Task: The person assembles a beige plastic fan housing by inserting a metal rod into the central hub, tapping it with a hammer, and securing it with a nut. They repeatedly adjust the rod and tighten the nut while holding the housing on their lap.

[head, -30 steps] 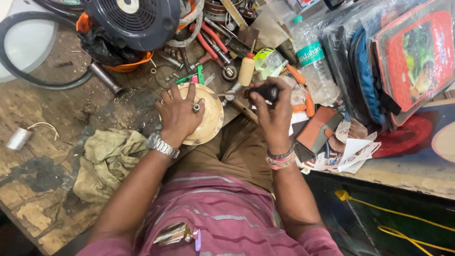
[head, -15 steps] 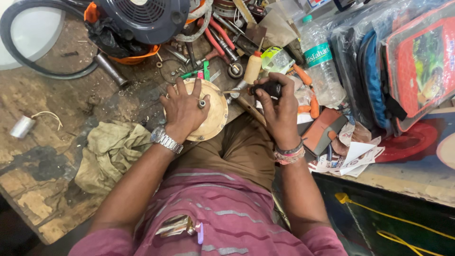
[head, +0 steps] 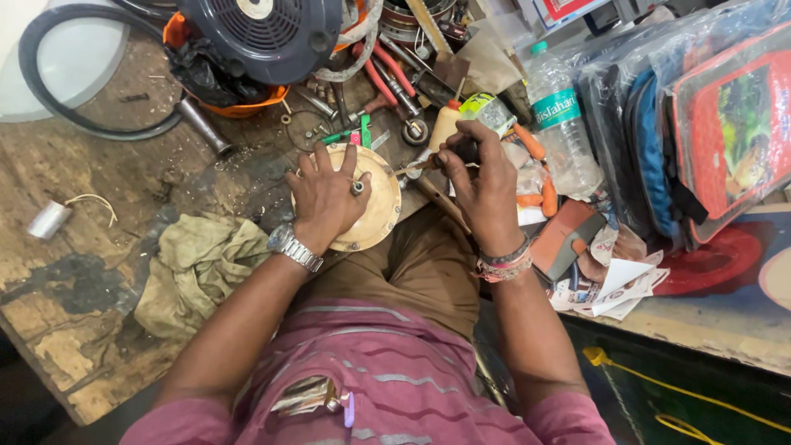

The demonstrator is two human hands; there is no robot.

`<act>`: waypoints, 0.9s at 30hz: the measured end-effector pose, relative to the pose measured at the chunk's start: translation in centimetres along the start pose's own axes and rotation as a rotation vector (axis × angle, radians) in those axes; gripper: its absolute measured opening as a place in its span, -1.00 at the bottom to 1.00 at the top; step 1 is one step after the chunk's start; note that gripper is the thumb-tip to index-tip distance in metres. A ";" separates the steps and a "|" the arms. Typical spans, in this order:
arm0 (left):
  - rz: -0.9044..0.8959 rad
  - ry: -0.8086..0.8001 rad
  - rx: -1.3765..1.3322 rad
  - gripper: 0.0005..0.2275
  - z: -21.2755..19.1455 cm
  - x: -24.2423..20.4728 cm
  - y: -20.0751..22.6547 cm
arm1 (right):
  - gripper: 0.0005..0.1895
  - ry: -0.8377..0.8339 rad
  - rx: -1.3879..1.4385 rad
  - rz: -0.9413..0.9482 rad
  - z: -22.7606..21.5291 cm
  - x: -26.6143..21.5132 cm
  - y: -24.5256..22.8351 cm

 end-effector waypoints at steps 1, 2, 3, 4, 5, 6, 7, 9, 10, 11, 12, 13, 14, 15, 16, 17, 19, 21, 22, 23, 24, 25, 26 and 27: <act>0.002 0.012 0.001 -0.47 0.0 0.1 0.0 | -0.61 -0.009 0.001 -0.001 0.0 0.2 0.0; -0.002 0.006 0.001 -0.47 0.0 -0.1 0.0 | -0.61 -0.016 0.001 0.001 0.0 0.1 0.0; -0.005 0.001 0.001 -0.47 -0.1 -0.2 -0.1 | -0.61 -0.024 0.002 0.004 0.1 0.0 -0.1; -0.008 0.000 0.002 -0.47 -0.1 -0.2 -0.1 | -0.61 -0.011 0.009 -0.003 0.0 0.1 -0.1; -0.004 -0.001 0.002 -0.47 -0.2 -0.1 -0.1 | -0.62 0.003 0.017 -0.011 0.0 0.2 -0.1; -0.001 -0.002 0.000 -0.46 -0.2 0.0 0.0 | -0.62 0.015 0.023 -0.018 0.0 0.2 0.0; 0.003 -0.003 -0.003 -0.46 -0.3 0.1 0.0 | -0.62 0.017 0.030 -0.014 -0.1 0.3 0.1; -0.014 -0.009 -0.002 -0.47 -0.2 0.0 0.0 | -0.62 0.015 0.049 0.002 0.1 0.0 0.2; -0.021 -0.009 -0.001 -0.47 -0.1 0.0 0.0 | -0.61 0.018 0.037 0.007 0.2 0.0 0.3; -0.020 -0.013 0.000 -0.47 -0.1 0.0 0.0 | -0.61 0.021 0.024 0.012 0.3 -0.1 0.3; -0.017 -0.018 0.002 -0.47 -0.1 0.0 0.0 | -0.61 0.026 0.012 0.018 0.3 -0.2 0.4; -0.015 -0.023 0.004 -0.47 0.0 -0.1 0.0 | -0.61 0.023 0.031 0.016 0.3 -0.3 0.4; -0.011 -0.018 0.008 -0.46 0.0 -0.1 0.0 | -0.60 0.021 0.049 0.014 0.3 -0.4 0.5; -0.006 -0.012 0.012 -0.46 0.0 -0.1 0.1 | -0.60 0.019 0.068 0.013 0.3 -0.4 0.5; -0.002 -0.003 0.018 -0.46 -0.1 0.0 0.1 | -0.60 0.023 0.077 0.014 0.3 -0.3 0.6; -0.007 -0.012 0.010 -0.46 -0.1 0.2 0.0 | -0.60 0.028 0.086 0.015 0.2 -0.2 0.6; -0.020 -0.040 -0.005 -0.45 -0.1 0.1 0.0 | -0.60 0.027 0.099 0.025 0.3 -0.3 0.7; -0.013 -0.046 0.005 -0.45 -0.2 0.0 0.0 | -0.60 0.023 0.102 0.036 0.4 -0.3 0.6; -0.011 -0.047 0.010 -0.45 -0.2 0.1 0.1 | -0.60 0.025 0.088 0.029 0.5 -0.2 0.5; -0.012 -0.044 0.008 -0.45 -0.3 0.1 0.1 | -0.60 0.026 0.074 0.021 0.6 -0.1 0.4; -0.015 -0.041 0.007 -0.45 -0.3 0.1 0.1 | -0.60 0.026 0.062 0.014 0.6 -0.1 0.2; -0.018 -0.039 0.005 -0.45 -0.3 0.0 0.0 | -0.58 0.024 0.018 0.012 0.7 0.0 -0.1; -0.014 -0.047 0.007 -0.45 -0.3 0.0 0.1 | -0.56 0.022 -0.027 0.012 0.6 0.1 -0.3; -0.010 -0.055 0.008 -0.45 -0.3 0.0 0.1 | -0.55 0.021 -0.072 0.012 0.4 0.3 -0.6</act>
Point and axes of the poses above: each hand's wrist, its own x-axis towards the middle knuckle, its own z-axis out of the palm, y = z × x, the point moved 1 cm from there along x, towards the middle knuckle, and after that the axes turned 8 degrees about x, right-handed, at the moved point
